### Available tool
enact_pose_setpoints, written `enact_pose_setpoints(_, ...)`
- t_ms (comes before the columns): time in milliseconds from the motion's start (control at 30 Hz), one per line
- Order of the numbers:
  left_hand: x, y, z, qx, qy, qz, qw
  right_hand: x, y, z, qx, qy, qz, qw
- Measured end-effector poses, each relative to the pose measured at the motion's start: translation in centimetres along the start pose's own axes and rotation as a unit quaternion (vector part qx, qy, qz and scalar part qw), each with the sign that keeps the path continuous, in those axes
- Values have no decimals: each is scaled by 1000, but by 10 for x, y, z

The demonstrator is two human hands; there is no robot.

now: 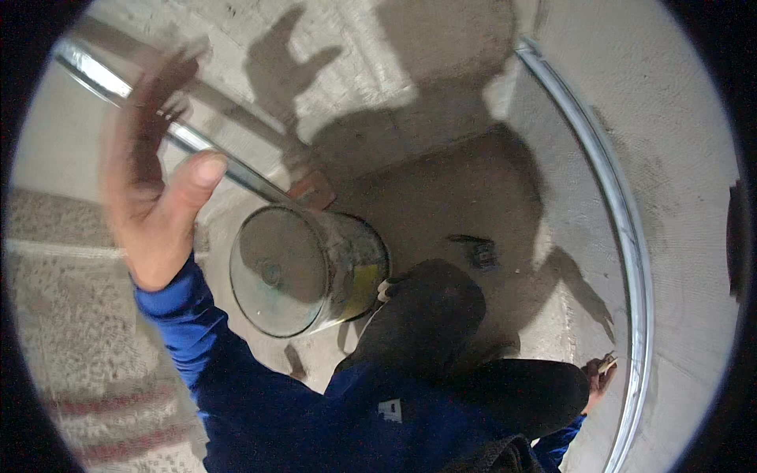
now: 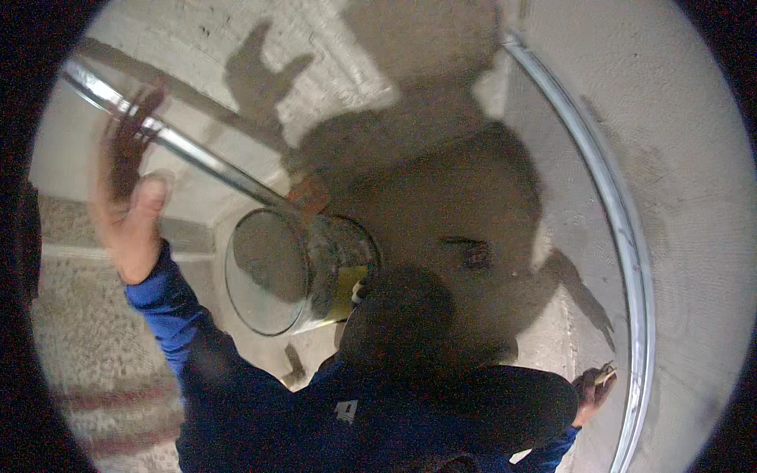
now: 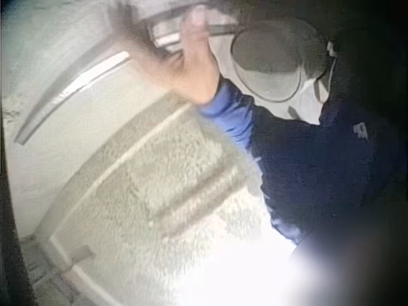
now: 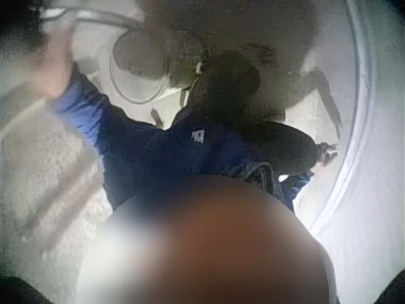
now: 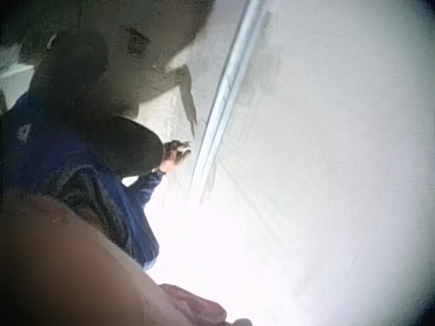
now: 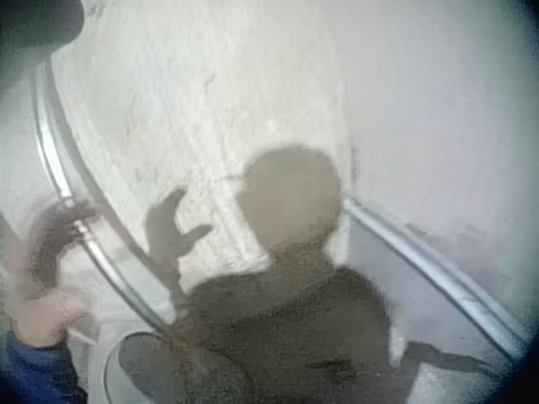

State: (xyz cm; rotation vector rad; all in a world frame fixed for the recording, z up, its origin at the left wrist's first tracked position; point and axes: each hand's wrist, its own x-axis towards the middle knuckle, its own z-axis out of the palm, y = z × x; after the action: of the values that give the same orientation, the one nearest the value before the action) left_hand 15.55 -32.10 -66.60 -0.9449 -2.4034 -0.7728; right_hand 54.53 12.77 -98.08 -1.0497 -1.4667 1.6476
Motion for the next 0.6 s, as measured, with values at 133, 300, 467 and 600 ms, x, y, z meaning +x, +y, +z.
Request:
enact_pose_setpoints(133,-100,-114,24,88,-151,-383,907,22,0,16,-199,-73,49,976)
enact_pose_setpoints(300,-205,-178,37,79,-196,-510,834,30,-31,21,-397,-238,-81,883)
enact_pose_setpoints(467,-226,-211,39,-82,-218,-516,824,-10,-164,5,-373,-105,231,892)
enact_pose_setpoints(600,-236,-238,45,-132,-242,-537,797,-38,-282,2,-444,-132,273,843)
